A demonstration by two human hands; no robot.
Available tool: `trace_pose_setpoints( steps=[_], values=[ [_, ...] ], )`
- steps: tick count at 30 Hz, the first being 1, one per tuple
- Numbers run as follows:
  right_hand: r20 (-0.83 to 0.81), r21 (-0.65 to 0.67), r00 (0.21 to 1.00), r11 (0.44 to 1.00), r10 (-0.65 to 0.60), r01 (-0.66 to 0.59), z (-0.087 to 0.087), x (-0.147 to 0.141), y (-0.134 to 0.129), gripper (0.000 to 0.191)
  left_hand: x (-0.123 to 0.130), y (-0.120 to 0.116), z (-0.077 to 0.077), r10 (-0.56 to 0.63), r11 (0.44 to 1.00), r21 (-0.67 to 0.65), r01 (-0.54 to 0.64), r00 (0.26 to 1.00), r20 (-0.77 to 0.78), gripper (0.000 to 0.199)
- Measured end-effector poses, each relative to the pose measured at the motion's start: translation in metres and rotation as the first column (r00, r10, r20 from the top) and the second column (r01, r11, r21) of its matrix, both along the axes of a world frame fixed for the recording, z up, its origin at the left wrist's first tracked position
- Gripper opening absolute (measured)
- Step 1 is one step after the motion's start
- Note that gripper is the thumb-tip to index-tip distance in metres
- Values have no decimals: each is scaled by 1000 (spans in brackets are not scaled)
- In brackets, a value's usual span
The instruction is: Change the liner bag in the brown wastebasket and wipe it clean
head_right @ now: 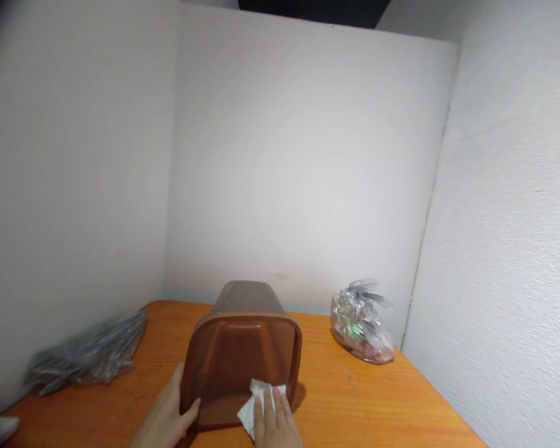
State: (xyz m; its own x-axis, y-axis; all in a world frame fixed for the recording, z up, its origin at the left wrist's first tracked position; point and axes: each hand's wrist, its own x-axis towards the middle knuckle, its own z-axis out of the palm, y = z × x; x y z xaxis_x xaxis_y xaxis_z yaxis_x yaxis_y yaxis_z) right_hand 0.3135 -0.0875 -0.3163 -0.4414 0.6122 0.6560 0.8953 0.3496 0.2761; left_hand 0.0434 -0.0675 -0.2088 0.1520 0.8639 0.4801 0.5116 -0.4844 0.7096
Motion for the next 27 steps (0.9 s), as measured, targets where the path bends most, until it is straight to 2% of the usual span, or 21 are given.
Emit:
trace_pose_setpoints(
  steps=[2, 4, 6, 9, 12, 15, 18, 22, 25, 27],
  values=[
    [-33, -105, 999, 994, 24, -28, 8, -3, -5, 66, 2, -3, 17, -22, 1000, 20, 23, 999, -24, 32],
    [-84, -219, 996, 974, 36, -54, 19, -9, -11, 77, 6, -6, 44, -45, 996, 72, 50, 996, -76, 33],
    [-156, -305, 987, 948, 38, -85, 28, -18, -15, 75, 11, -8, 74, -21, 988, 150, 45, 987, -159, 41],
    [-236, -333, 969, 931, 70, -148, 33, -30, -13, 65, 22, -12, 113, 73, 962, 273, 22, 940, -334, 36],
    [-222, -331, 969, 927, 105, -176, 37, -37, -8, 59, 37, -15, 136, 139, 925, 375, 61, 866, -481, 36],
    [-186, -398, 982, 910, 43, -115, 47, -40, -8, 51, 55, -12, 143, 155, 876, 465, 131, 835, -528, 40],
    [-197, -421, 980, 906, -36, -52, 59, -40, -11, 47, 71, -3, 137, 107, 840, 502, 208, 843, -527, 43],
    [-217, -327, 974, 945, -66, -9, 72, -35, -4, 38, 83, 8, 126, 19, 846, 465, 260, 857, -514, 51],
    [-238, -266, 968, 964, -80, 14, 86, -34, 18, 29, 87, 10, 124, 9, 841, 468, 272, 858, -513, 50],
    [-258, -227, 962, 974, -84, 24, 99, -32, 34, 30, 89, 10, 126, 15, 840, 469, 272, 853, -522, 45]
  ],
)
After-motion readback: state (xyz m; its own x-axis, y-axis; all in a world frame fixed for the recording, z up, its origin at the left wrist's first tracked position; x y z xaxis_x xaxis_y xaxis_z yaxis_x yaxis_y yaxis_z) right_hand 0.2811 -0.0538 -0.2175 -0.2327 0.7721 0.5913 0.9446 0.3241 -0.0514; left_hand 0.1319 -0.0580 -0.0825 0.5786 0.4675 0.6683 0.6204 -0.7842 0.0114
